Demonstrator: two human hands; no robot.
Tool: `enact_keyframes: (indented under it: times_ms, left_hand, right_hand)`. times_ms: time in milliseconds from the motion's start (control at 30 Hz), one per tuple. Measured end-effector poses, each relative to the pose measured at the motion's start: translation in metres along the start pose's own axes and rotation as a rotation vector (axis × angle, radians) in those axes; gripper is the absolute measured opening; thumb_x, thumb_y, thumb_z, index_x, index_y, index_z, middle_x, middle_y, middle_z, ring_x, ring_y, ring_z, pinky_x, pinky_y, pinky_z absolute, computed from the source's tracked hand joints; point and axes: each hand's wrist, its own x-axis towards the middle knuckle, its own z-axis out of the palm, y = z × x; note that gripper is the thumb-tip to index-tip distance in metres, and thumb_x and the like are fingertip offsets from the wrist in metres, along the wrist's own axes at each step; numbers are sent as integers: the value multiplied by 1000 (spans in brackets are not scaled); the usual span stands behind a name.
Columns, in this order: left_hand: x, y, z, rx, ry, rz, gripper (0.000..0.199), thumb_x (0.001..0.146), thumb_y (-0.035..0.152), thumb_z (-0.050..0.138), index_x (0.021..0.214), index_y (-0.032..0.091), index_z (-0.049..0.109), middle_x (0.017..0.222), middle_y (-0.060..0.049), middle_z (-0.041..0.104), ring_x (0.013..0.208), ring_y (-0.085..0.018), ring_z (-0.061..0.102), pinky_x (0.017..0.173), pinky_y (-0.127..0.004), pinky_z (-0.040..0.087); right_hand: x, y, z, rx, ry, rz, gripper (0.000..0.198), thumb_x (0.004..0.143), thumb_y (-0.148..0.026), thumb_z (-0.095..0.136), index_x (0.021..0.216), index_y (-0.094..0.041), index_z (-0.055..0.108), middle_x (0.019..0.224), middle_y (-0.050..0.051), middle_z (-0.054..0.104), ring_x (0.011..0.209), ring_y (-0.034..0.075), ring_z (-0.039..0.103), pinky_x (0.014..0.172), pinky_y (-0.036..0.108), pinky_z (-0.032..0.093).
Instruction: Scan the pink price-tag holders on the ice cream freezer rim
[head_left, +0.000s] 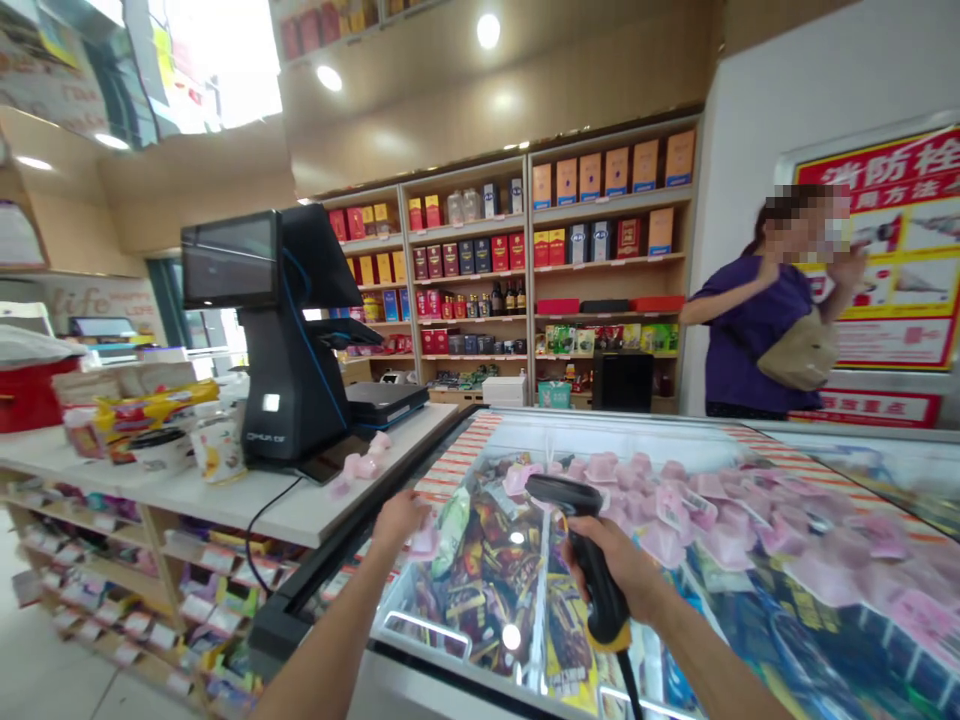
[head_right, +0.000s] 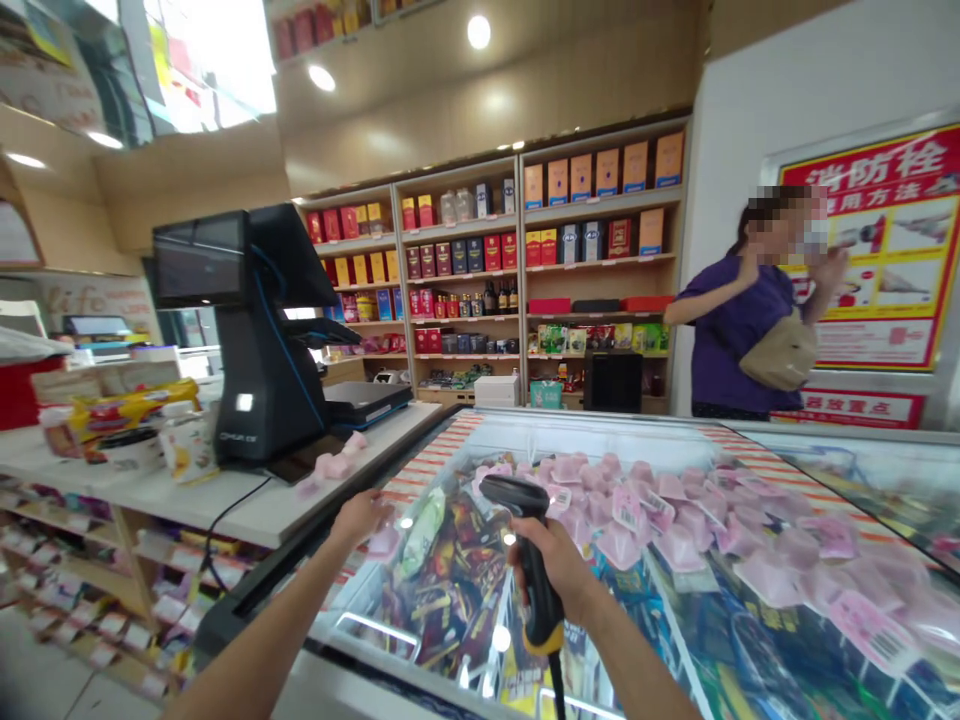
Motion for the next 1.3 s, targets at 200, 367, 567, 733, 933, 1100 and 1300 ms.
enact_keyframes:
  times_ms: [200, 367, 567, 733, 933, 1100, 1300]
  left_hand:
    - [12, 24, 7, -493, -129, -103, 24, 80, 32, 44, 90, 12, 54, 85, -2, 58, 72, -11, 56, 64, -30, 47]
    - [1, 49, 26, -810, -331, -137, 19, 81, 27, 44, 86, 11, 55, 79, -2, 59, 67, -9, 57, 60, -26, 48]
    - [-4, 61, 44, -973, -394, -148, 20, 82, 26, 43, 88, 11, 54, 79, -2, 59, 67, -9, 57, 60, -25, 49]
    - [0, 62, 54, -906, -397, -105, 19, 81, 26, 44, 86, 11, 55, 79, -2, 60, 68, -10, 58, 62, -27, 49]
    - [-4, 55, 72, -602, -281, 26, 15, 77, 19, 48, 88, 11, 55, 79, -4, 62, 74, -13, 59, 69, -29, 46]
    - [-20, 65, 92, -311, -148, 206, 25, 69, 10, 51, 93, 14, 56, 97, -9, 61, 97, -20, 52, 85, -31, 35]
    - [-36, 88, 112, -136, -156, 347, 36, 67, 14, 52, 103, 12, 53, 105, -11, 58, 98, -20, 51, 85, -29, 34]
  right_hand:
    - [-4, -2, 2, 25, -10, -9, 27, 69, -38, 46, 58, -13, 50, 45, -2, 51, 31, 6, 41, 31, 20, 37]
    - [-8, -8, 5, 62, -31, -22, 23, 68, -36, 47, 66, -14, 50, 47, -2, 52, 33, 7, 43, 30, 21, 38]
    - [-11, -11, 7, 68, -31, -8, 23, 68, -37, 46, 62, -14, 49, 45, -3, 51, 31, 7, 41, 30, 20, 37]
    - [-8, -9, 3, 98, -22, -34, 22, 67, -36, 47, 65, -15, 49, 46, -3, 53, 31, 7, 42, 29, 20, 36]
    - [-5, -12, -5, 138, 45, 9, 22, 68, -37, 46, 66, -15, 49, 45, -3, 51, 32, 8, 43, 30, 20, 37]
    - [-2, -11, -8, 129, 75, 0, 23, 68, -37, 47, 68, -14, 50, 43, -3, 52, 31, 8, 43, 30, 20, 37]
    - [0, -8, -10, 102, 86, 0, 23, 69, -37, 46, 70, -14, 50, 42, -3, 51, 29, 8, 42, 29, 20, 37]
